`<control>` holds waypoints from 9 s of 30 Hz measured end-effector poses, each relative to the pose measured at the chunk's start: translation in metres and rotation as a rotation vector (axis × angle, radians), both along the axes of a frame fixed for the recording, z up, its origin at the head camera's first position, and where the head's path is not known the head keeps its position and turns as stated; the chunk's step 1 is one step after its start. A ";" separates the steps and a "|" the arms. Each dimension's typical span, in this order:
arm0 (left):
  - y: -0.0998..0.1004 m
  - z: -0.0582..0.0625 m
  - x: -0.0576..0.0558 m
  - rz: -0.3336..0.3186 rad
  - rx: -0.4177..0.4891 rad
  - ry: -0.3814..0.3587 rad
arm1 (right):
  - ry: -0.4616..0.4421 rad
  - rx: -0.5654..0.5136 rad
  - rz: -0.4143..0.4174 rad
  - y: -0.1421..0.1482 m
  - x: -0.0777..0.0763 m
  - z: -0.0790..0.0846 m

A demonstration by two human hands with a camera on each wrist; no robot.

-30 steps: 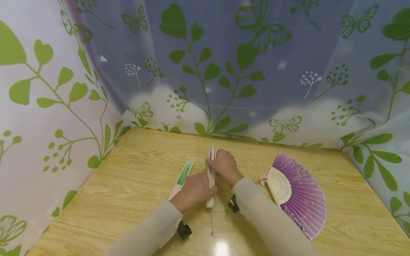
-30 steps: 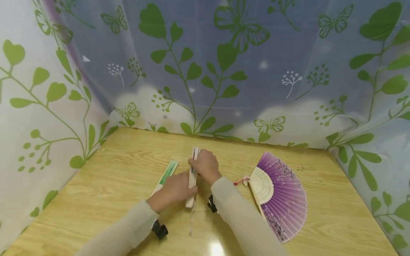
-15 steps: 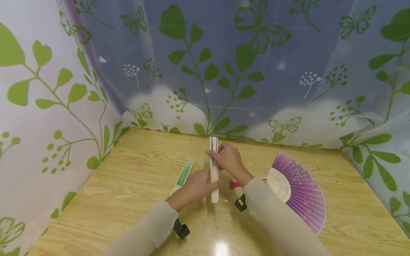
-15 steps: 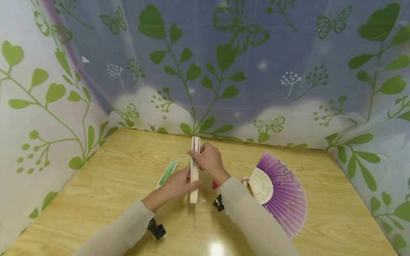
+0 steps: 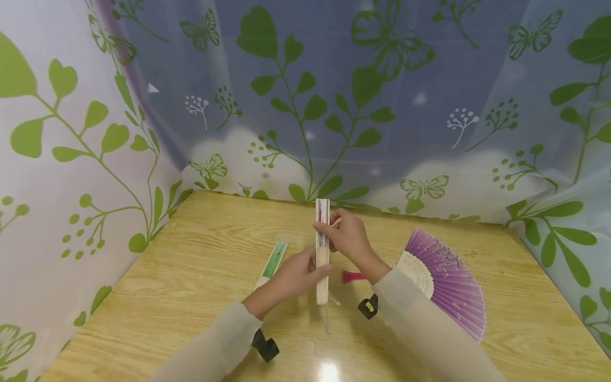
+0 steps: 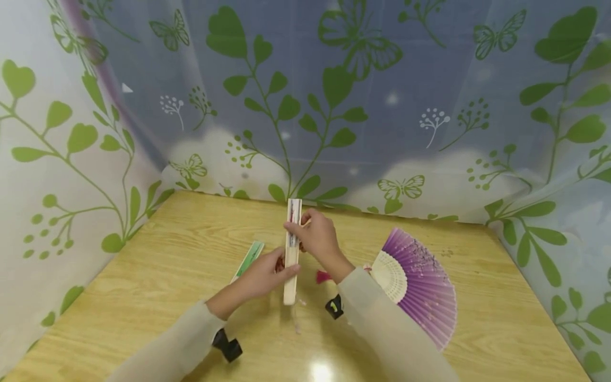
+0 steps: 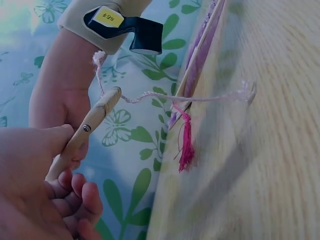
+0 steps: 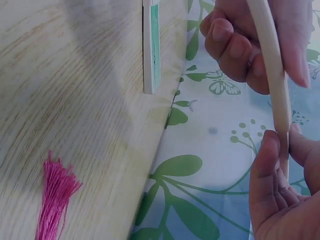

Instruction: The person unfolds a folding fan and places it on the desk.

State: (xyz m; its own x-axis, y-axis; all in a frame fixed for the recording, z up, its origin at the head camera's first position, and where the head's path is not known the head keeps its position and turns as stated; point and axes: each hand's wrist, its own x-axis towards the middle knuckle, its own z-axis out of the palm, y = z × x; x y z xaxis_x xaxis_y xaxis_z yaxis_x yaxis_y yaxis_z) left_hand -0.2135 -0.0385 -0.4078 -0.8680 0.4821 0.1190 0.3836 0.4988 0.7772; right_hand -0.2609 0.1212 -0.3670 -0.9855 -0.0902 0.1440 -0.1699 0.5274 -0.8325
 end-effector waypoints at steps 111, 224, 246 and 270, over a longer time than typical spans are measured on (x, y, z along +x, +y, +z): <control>-0.009 -0.039 -0.005 0.180 0.530 -0.344 | -0.371 -0.728 -0.055 0.043 0.009 -0.057; -0.044 -0.020 -0.056 0.527 0.789 -0.365 | 0.515 0.755 0.152 0.041 0.064 -0.041; -0.026 -0.017 -0.079 0.520 0.529 -0.418 | 0.495 0.772 0.297 0.008 0.096 -0.053; -0.006 -0.041 -0.088 0.420 0.235 -0.319 | 0.265 0.703 0.332 -0.005 0.105 -0.065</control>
State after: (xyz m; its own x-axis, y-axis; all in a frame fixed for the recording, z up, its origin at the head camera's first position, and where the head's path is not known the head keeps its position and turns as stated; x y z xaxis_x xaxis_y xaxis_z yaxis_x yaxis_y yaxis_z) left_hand -0.3016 -0.0449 -0.4492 -0.9897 0.0809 -0.1178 -0.0815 0.3576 0.9303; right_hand -0.1562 0.1158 -0.4319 -0.8329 -0.5268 0.1694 -0.5533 0.7986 -0.2371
